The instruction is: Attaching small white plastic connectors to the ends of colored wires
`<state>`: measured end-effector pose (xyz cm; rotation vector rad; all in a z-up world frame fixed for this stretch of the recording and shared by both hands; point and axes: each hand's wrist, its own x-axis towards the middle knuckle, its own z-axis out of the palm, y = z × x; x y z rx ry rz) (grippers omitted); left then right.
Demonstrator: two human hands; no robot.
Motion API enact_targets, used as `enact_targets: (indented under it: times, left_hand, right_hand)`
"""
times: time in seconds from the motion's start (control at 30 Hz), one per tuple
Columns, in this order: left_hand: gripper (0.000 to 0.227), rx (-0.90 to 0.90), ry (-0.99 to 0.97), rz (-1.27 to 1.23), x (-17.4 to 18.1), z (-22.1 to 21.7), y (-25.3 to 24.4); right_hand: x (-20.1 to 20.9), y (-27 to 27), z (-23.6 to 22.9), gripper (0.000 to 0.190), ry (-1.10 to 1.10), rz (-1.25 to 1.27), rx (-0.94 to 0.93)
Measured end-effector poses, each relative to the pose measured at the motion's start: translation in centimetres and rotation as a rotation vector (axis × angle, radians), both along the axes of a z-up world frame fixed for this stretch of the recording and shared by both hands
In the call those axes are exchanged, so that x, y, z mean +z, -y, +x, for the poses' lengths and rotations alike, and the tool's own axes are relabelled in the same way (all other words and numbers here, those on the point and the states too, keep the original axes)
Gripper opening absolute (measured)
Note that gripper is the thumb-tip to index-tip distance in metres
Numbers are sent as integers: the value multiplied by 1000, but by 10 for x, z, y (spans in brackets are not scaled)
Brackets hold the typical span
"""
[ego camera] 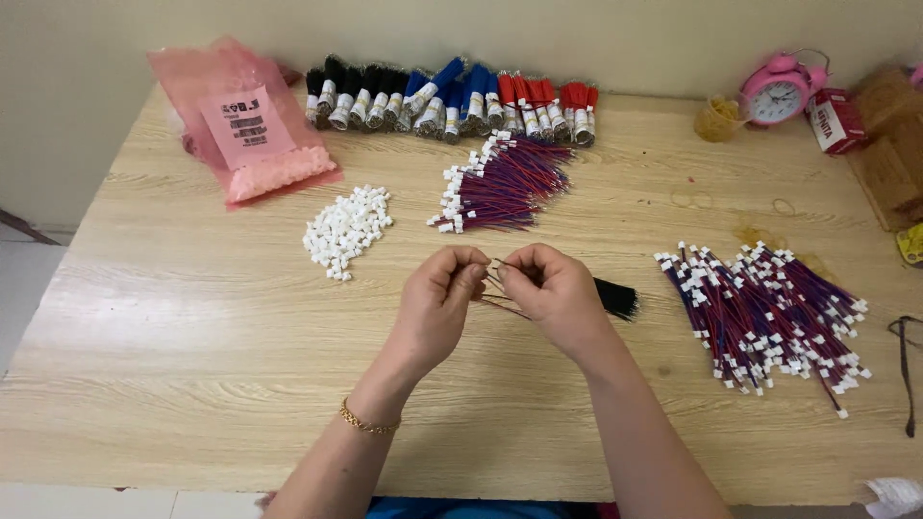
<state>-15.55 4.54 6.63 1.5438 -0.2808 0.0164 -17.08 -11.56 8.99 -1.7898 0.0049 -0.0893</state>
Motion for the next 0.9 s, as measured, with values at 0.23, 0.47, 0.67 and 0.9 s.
enact_targets:
  times: [0.23, 0.47, 0.67, 0.9]
  left_hand:
    - [25, -26, -152, -262, -8, -2, 4]
    - [19, -65, -374, -490, -27, 4, 8]
    - [23, -106, -530, -649, -22, -2, 3]
    - [24, -159, -548, -672, -23, -7, -5]
  right_hand:
    - [4, 0, -2, 6, -33, -82, -30]
    - [20, 3, -4, 5, 71, -200, -55]
    - [25, -2, -13, 4, 114, -213, -55]
    - [32, -5, -16, 3, 103, -226, 20]
